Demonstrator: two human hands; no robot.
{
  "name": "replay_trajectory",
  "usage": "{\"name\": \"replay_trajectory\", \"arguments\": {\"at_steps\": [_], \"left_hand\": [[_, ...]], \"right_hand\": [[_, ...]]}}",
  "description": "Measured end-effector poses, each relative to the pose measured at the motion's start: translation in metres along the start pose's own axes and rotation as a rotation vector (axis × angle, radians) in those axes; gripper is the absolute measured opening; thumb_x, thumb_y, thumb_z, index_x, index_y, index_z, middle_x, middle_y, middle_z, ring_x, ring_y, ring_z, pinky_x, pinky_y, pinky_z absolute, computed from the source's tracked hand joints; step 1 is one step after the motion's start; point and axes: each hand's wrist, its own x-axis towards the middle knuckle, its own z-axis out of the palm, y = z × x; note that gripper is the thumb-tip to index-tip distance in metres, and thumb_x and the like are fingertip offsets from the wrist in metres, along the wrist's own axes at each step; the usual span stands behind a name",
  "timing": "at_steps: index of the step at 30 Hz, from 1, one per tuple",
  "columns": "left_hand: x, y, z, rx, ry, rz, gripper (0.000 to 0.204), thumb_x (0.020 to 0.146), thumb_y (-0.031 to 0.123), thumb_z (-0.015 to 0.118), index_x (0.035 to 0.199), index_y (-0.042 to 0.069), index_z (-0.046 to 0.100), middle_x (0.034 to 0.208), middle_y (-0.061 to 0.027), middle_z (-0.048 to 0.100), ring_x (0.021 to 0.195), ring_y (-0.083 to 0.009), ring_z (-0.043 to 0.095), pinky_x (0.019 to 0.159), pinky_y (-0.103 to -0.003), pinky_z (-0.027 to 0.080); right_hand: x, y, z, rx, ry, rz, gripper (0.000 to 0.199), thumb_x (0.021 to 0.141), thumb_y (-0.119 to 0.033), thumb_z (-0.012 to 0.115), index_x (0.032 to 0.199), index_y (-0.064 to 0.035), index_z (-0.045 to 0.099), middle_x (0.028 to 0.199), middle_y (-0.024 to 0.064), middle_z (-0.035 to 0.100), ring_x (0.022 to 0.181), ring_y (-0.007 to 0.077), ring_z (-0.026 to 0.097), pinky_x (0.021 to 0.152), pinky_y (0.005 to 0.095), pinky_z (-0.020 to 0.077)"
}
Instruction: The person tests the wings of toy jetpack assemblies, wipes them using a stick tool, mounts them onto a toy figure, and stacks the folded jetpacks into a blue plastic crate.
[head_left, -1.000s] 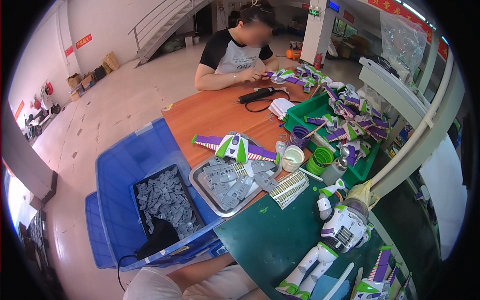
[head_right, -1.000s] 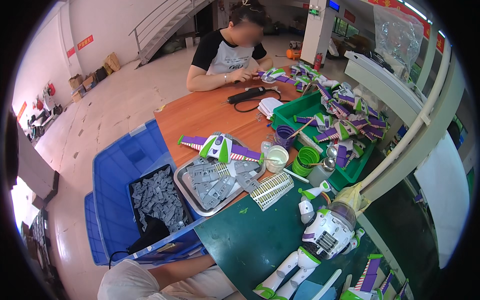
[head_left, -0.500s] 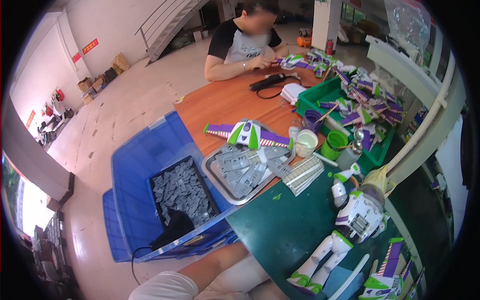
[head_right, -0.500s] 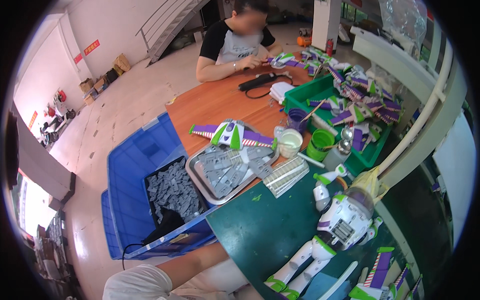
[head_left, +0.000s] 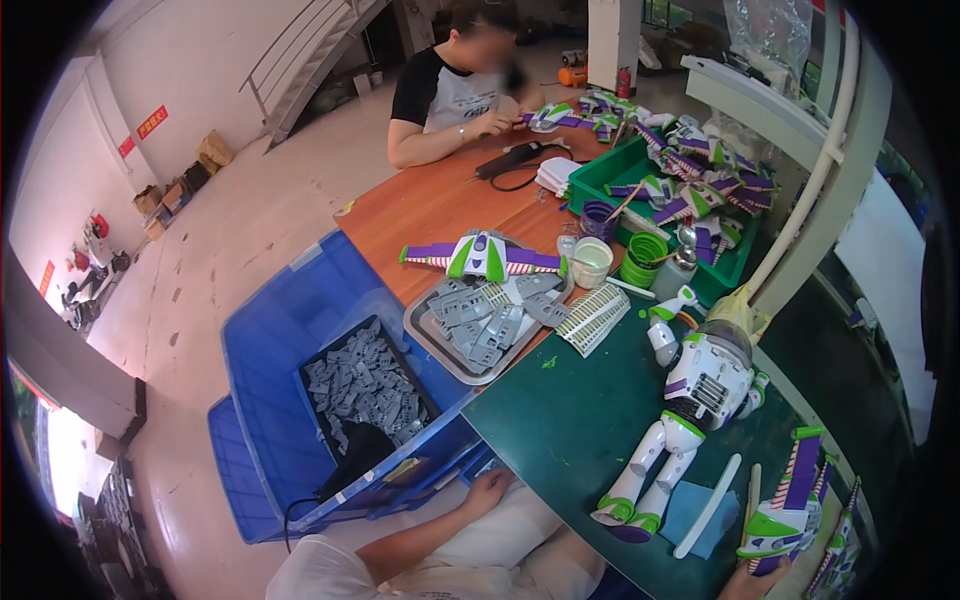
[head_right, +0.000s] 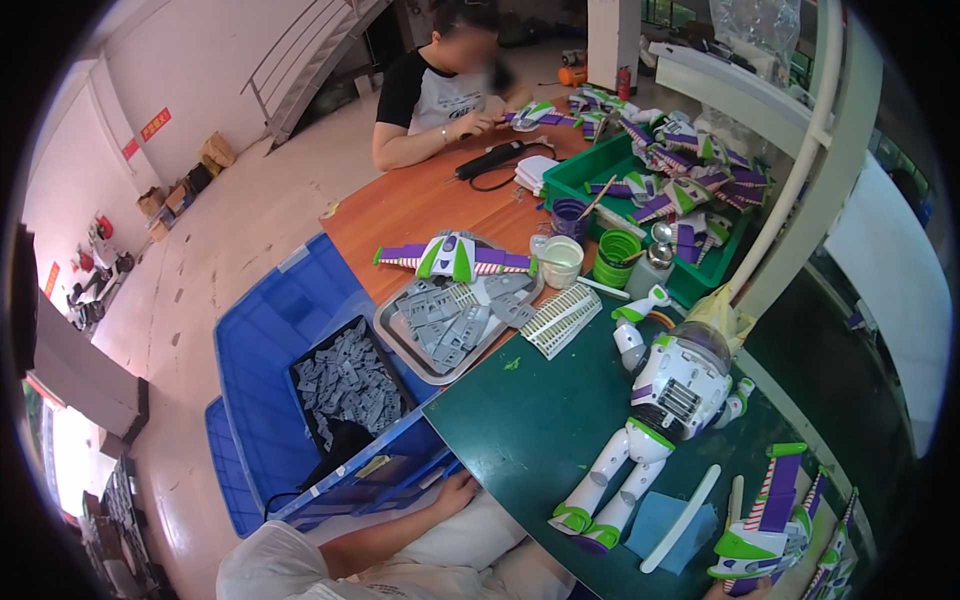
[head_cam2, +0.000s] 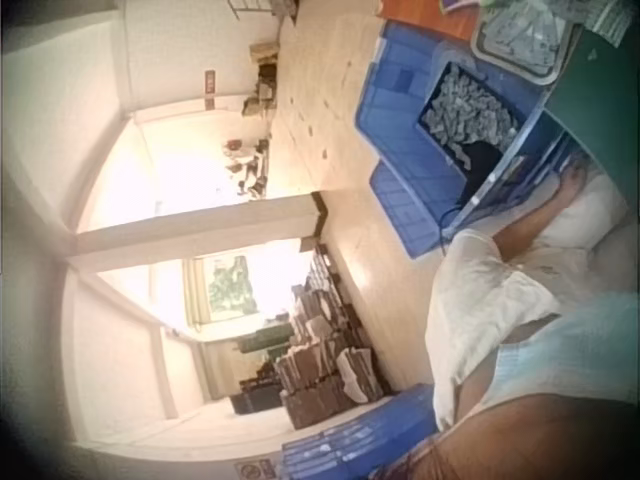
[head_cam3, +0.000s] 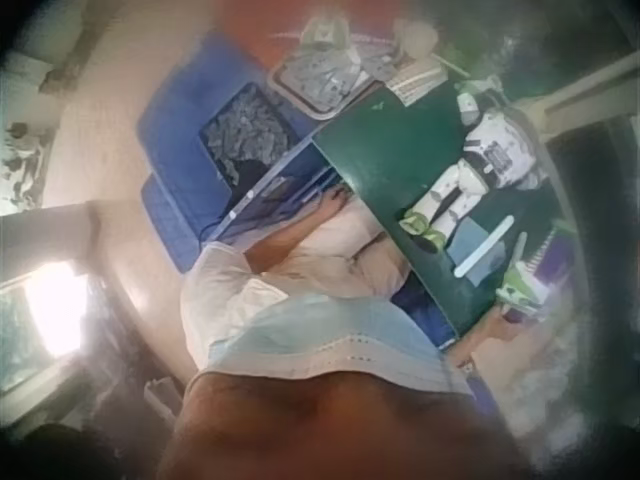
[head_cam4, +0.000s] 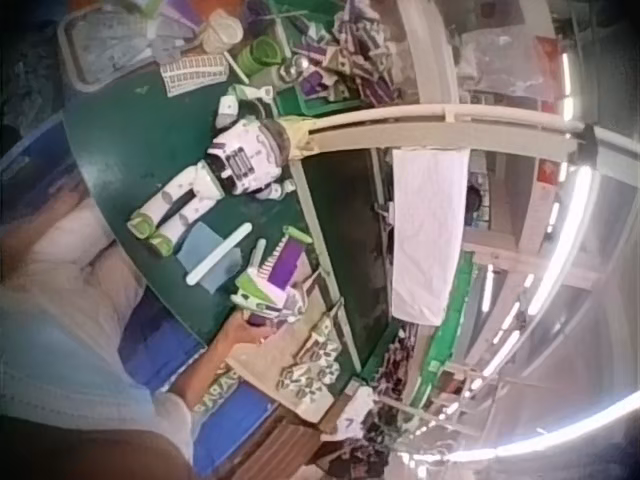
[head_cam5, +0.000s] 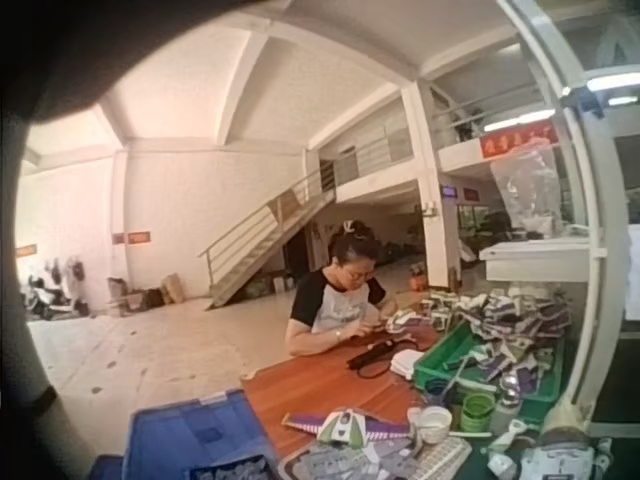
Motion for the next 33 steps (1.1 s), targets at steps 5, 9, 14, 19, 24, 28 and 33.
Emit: {"name": "replay_trajectory", "arguments": {"at_steps": [5,9,14,19,24,28,33], "left_hand": [[-0.101,0.11,-0.053,-0.128,-0.185,0.42,0.023,0.091,0.015,0.045,0.095,0.0,0.062,0.086,-0.0108,0.064,0.081,-0.0208,0.061,0.073,-0.03,0.047],[-0.129,0.235,-0.042,-0.165,-0.408,0.766,0.023,0.088,0.012,0.049,0.107,-0.001,0.054,0.1,-0.0119,0.059,0.082,-0.0242,0.06,0.073,-0.032,0.047],[-0.13,0.28,0.012,-0.346,-0.584,0.67,0.033,0.088,0.013,0.052,0.118,0.0,0.046,0.116,-0.0111,0.052,0.088,-0.0189,0.058,0.076,-0.028,0.046],[-0.113,0.285,0.005,-0.433,-0.682,0.35,0.035,0.092,0.012,0.046,0.124,0.0,0.039,0.113,-0.0111,0.055,0.098,-0.0136,0.055,0.084,-0.029,0.045],[-0.097,0.29,-0.034,-0.406,-0.968,0.179,0.036,0.093,0.016,0.044,0.125,0.002,0.035,0.109,-0.0119,0.056,0.089,-0.017,0.059,0.079,-0.031,0.048],[-0.093,0.307,-0.045,-0.224,-1.207,0.082,0.037,0.094,0.02,0.043,0.126,0.003,0.034,0.097,-0.009,0.056,0.073,-0.0148,0.059,0.066,-0.028,0.049],[-0.085,0.319,-0.065,-0.216,-1.252,-0.041,0.039,0.091,0.02,0.049,0.124,0.002,0.038,0.093,-0.0095,0.058,0.062,-0.0125,0.058,0.056,-0.024,0.048]], "right_hand": [[-0.033,-0.006,0.0,0.367,-0.155,0.139,0.048,0.074,-0.016,0.068,0.112,0.0042,0.049,0.103,0.0174,0.055,0.092,0.0276,0.056,0.081,0.0355,0.0445],[-0.04,-0.088,-0.015,0.905,-0.454,0.609,0.055,0.062,-0.003,0.076,0.108,-0.0037,0.047,0.096,0.0055,0.055,0.091,0.0144,0.053,0.079,0.0271,0.0413],[-0.048,-0.16,-0.033,1.156,-0.44,0.377,0.083,0.068,0.009,0.067,0.134,-0.0023,0.018,0.105,0.0118,0.049,0.094,0.0199,0.052,0.08,0.0279,0.0442],[-0.044,-0.16,-0.061,1.163,-0.675,0.037,0.076,0.069,0.0,0.065,0.133,0.0019,0.025,0.1,0.012,0.055,0.089,0.0184,0.056,0.071,0.0257,0.0466],[0.046,-0.097,-0.036,1.219,-0.309,0.227,0.031,0.09,-0.02,0.045,0.114,-0.0009,0.052,0.109,0.0097,0.053,0.082,0.0127,0.053,0.06,0.0211,0.0451],[0.116,-0.103,-0.014,0.977,-0.495,0.237,0.041,0.093,-0.03,0.042,0.125,-0.0071,0.049,0.108,0.0078,0.054,0.087,0.0102,0.051,0.062,0.0208,0.044],[0.102,-0.086,0.016,1.06,-0.824,0.225,0.032,0.091,-0.027,0.051,0.07,-0.002,0.053,0.061,-0.0034,0.045,0.06,0.0031,0.039,0.052,0.022,0.0315]]}}
